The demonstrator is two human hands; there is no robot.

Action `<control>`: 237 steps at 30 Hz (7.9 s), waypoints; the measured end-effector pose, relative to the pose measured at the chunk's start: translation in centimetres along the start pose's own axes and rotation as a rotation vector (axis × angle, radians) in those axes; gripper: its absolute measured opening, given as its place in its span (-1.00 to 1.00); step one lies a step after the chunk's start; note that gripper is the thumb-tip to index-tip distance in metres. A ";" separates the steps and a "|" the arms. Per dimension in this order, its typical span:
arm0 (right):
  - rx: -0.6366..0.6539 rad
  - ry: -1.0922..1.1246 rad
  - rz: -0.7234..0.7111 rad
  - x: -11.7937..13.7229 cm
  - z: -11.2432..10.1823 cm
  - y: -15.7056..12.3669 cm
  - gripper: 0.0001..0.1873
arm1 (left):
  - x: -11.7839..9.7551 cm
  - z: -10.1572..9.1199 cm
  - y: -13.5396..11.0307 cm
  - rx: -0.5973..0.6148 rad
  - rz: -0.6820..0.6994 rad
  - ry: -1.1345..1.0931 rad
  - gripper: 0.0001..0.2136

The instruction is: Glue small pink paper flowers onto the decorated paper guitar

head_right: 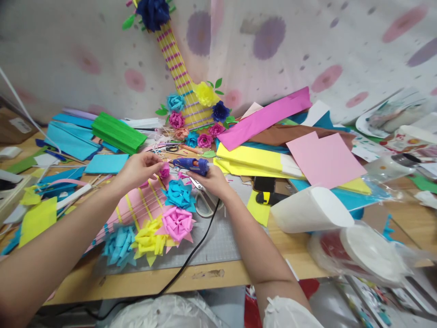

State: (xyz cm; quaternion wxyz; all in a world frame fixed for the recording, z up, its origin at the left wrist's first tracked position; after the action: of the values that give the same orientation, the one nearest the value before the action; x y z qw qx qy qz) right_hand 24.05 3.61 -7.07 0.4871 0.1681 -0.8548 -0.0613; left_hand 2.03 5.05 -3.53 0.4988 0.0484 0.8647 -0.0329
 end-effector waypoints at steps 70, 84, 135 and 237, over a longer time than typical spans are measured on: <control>-0.319 -0.500 0.392 -3.4 -3.6 -1.7 -0.38 | -2.9 -1.5 2.2 0.275 0.323 0.269 -0.61; 0.083 -0.161 0.110 5.5 2.8 5.3 -0.71 | -4.9 0.7 1.8 0.326 0.488 1.022 -0.26; 0.052 0.235 0.352 0.7 8.1 5.5 -0.91 | 2.5 -0.6 2.5 0.125 0.004 -0.199 -0.44; 0.199 -0.071 0.215 2.0 2.9 1.5 -0.83 | 6.9 -4.7 -2.6 -0.015 -0.036 0.157 -0.56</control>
State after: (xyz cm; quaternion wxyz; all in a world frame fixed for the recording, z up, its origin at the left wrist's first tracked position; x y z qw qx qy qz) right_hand 20.26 4.15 -6.57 0.4411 0.1209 -0.8865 0.0700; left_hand -5.76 3.36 -7.07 0.4289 0.0316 0.9022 -0.0313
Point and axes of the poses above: each hand's wrist, its own y-axis towards the middle knuckle, its own z-axis out of the palm, x = y × z, the point moved 4 cm from there along y, towards the middle knuckle, and after that the axes turned 8 degrees about -y, right-handed, at the moved point
